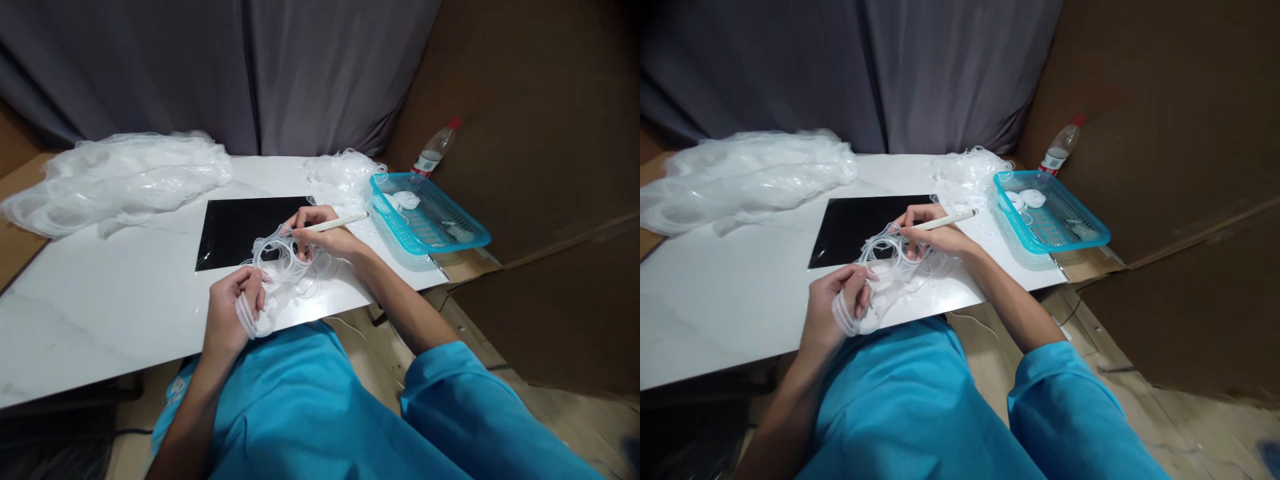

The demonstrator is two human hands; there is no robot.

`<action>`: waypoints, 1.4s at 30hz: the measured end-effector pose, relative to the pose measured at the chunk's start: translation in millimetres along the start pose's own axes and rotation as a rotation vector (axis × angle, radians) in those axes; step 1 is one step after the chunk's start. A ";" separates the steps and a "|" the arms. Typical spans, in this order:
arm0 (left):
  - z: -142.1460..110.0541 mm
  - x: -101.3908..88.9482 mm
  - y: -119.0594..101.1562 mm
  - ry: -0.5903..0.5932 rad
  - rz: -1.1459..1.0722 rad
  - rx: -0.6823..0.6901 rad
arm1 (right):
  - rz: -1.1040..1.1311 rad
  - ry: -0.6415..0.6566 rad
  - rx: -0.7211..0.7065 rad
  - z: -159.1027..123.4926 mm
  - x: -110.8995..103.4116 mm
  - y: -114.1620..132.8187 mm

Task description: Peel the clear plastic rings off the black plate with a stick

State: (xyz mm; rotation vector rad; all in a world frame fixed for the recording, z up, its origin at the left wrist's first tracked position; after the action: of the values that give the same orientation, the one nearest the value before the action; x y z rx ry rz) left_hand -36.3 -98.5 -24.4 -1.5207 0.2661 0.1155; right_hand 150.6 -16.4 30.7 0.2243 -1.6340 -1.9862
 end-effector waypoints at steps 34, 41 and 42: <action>-2.5 8.7 -8.5 0.077 0.155 0.138 | -0.378 -0.310 -0.118 -70.6 69.7 15.7; -7.4 8.0 -14.9 0.067 0.296 0.157 | -0.308 -0.358 -0.075 -74.3 70.0 -1.9; -8.0 8.3 -16.1 0.065 0.325 0.162 | -0.320 -0.358 -0.074 -75.6 71.5 -1.0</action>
State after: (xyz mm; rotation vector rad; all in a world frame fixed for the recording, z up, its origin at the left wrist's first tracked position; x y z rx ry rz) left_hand -25.2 -108.1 -11.1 -1.3121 0.5614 0.2956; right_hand 125.5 -117.3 26.4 0.1107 -1.8288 -2.4378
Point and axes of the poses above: each hand's wrist, its own z-axis towards the middle knuckle, its own x-axis out of the palm, y = z × x, the point moved 10 cm from there along z, towards the middle knuckle, and after that the axes turned 12 degrees about z, right-handed, at the moved point
